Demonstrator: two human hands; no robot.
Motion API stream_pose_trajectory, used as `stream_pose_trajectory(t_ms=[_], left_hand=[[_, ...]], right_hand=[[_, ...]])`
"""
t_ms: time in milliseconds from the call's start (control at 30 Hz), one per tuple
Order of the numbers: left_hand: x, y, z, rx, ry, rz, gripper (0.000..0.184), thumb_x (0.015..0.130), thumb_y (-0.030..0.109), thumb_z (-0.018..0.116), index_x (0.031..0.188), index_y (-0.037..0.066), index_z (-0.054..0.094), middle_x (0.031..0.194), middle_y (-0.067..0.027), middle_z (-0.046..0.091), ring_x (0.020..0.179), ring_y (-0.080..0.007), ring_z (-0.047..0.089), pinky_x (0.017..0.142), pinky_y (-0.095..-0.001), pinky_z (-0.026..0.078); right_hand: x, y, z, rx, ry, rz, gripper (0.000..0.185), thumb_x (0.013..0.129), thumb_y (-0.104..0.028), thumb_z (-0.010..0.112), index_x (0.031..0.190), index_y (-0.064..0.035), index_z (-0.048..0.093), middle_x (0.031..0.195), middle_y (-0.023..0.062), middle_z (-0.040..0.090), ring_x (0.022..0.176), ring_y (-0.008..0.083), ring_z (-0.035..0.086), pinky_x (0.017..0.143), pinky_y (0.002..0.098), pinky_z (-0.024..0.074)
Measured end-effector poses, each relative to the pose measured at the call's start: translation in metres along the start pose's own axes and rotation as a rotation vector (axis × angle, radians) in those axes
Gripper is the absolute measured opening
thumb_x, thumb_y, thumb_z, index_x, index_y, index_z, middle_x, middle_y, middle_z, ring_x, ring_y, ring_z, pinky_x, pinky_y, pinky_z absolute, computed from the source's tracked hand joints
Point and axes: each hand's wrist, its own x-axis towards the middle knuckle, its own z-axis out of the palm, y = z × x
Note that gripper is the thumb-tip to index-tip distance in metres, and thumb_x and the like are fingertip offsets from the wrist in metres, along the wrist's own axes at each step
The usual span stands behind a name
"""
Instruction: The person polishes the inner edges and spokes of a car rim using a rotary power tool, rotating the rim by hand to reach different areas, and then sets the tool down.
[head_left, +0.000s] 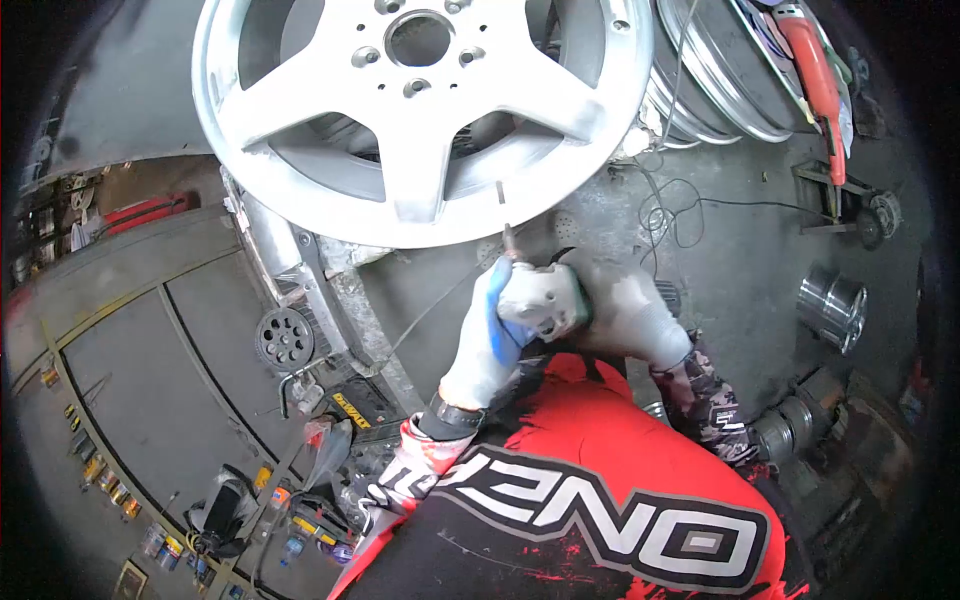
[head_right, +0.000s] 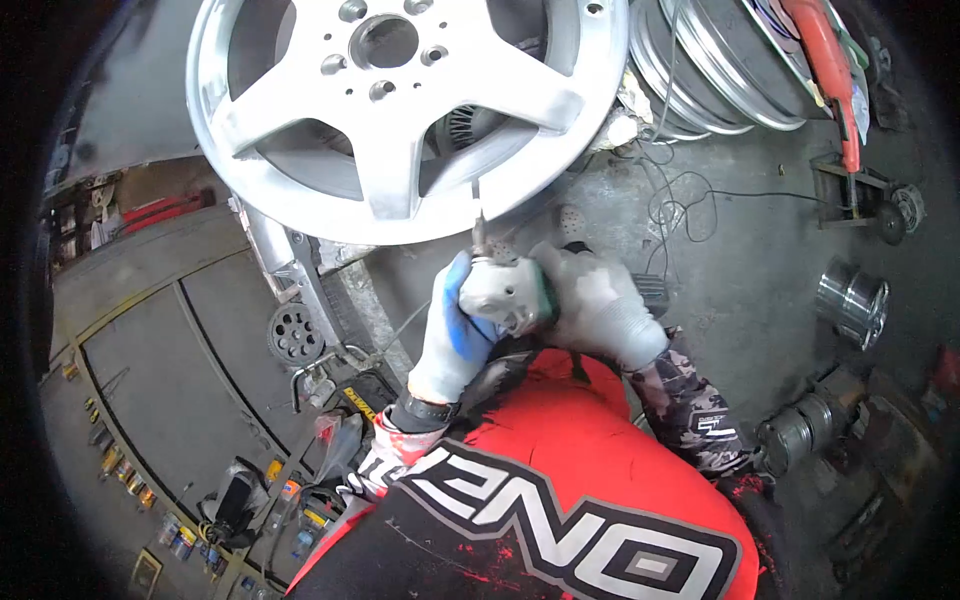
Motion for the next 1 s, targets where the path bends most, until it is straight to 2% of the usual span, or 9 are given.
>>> stream_pose_trajectory(t_ms=[33,133,333,400,667,733,767,933,1000], left_hand=[[-0.007,0.005,-0.008,0.019,0.042,-0.009,0.044,0.106,0.051,0.055,0.125,0.012,0.065,0.119,-0.0075,0.073,0.11,-0.0242,0.072,0.097,-0.0425,0.057],[-0.024,0.012,-0.025,-0.057,0.046,0.079,0.041,0.105,0.049,0.057,0.122,0.012,0.065,0.117,-0.008,0.074,0.11,-0.0242,0.072,0.096,-0.0432,0.057],[-0.033,0.018,-0.045,-0.015,0.032,0.04,0.047,0.103,0.048,0.06,0.124,0.006,0.065,0.118,-0.0111,0.074,0.111,-0.0255,0.071,0.098,-0.0424,0.056],[-0.028,0.011,-0.044,0.005,0.038,0.028,0.048,0.103,0.048,0.061,0.124,0.006,0.065,0.119,-0.0113,0.074,0.112,-0.0255,0.071,0.099,-0.0424,0.056],[0.017,-0.032,-0.002,-0.013,-0.148,0.026,0.041,0.109,0.041,0.053,0.132,0.008,0.061,0.12,-0.0102,0.071,0.112,-0.0252,0.07,0.1,-0.0433,0.055],[0.015,-0.04,-0.005,0.321,-0.246,0.407,0.043,0.109,0.042,0.053,0.132,0.007,0.062,0.12,-0.0104,0.071,0.112,-0.0258,0.07,0.099,-0.0429,0.055],[0.016,-0.031,-0.004,-0.016,-0.102,0.03,0.042,0.109,0.041,0.054,0.13,0.006,0.063,0.118,-0.0103,0.071,0.112,-0.026,0.07,0.099,-0.0436,0.055],[-0.011,-0.015,-0.034,-0.006,-0.037,0.009,0.045,0.108,0.044,0.054,0.128,0.005,0.065,0.119,-0.0116,0.073,0.111,-0.0265,0.07,0.099,-0.0431,0.055],[-0.024,-0.004,-0.036,0.045,0.013,0.115,0.048,0.107,0.044,0.053,0.128,0.003,0.065,0.121,-0.0132,0.073,0.111,-0.0268,0.071,0.099,-0.0425,0.055]], right_hand=[[0.002,0.001,0.014,0.052,0.029,-0.056,0.058,0.073,-0.032,0.089,0.119,-0.011,0.06,0.105,0.0169,0.074,0.103,0.0411,0.072,0.088,0.05,0.0566],[0.009,-0.009,0.039,-0.06,0.057,-0.179,0.053,0.077,-0.035,0.084,0.116,-0.0108,0.056,0.099,0.0148,0.073,0.094,0.0368,0.074,0.085,0.0507,0.0545],[0.008,-0.028,0.05,-0.129,-0.04,-0.097,0.052,0.077,-0.035,0.082,0.115,-0.0117,0.056,0.103,0.014,0.072,0.1,0.0356,0.072,0.088,0.0503,0.0514],[0.002,-0.019,0.047,-0.035,0.079,-0.146,0.054,0.074,-0.036,0.086,0.114,-0.0108,0.06,0.1,0.015,0.071,0.093,0.0384,0.071,0.081,0.0518,0.052],[-0.02,0.025,0.007,-0.169,0.182,-0.07,0.065,0.071,-0.037,0.088,0.122,-0.0095,0.059,0.103,0.0178,0.072,0.1,0.0396,0.07,0.086,0.0517,0.0528],[-0.02,0.024,0.005,-0.257,0.103,0.019,0.066,0.071,-0.037,0.088,0.123,-0.0096,0.06,0.103,0.018,0.073,0.1,0.0397,0.07,0.089,0.0505,0.0526],[-0.02,0.019,0.004,-0.258,0.1,0.015,0.066,0.071,-0.037,0.088,0.123,-0.0096,0.06,0.103,0.018,0.073,0.1,0.0397,0.07,0.089,0.0505,0.0526],[-0.006,-0.01,0.024,-0.148,-0.053,0.043,0.06,0.071,-0.029,0.087,0.122,-0.0112,0.06,0.109,0.0177,0.072,0.106,0.0403,0.069,0.092,0.0503,0.054],[-0.004,-0.008,0.043,-0.081,0.002,-0.08,0.054,0.074,-0.028,0.085,0.118,-0.0108,0.059,0.105,0.0157,0.072,0.101,0.0393,0.07,0.089,0.0495,0.0539]])
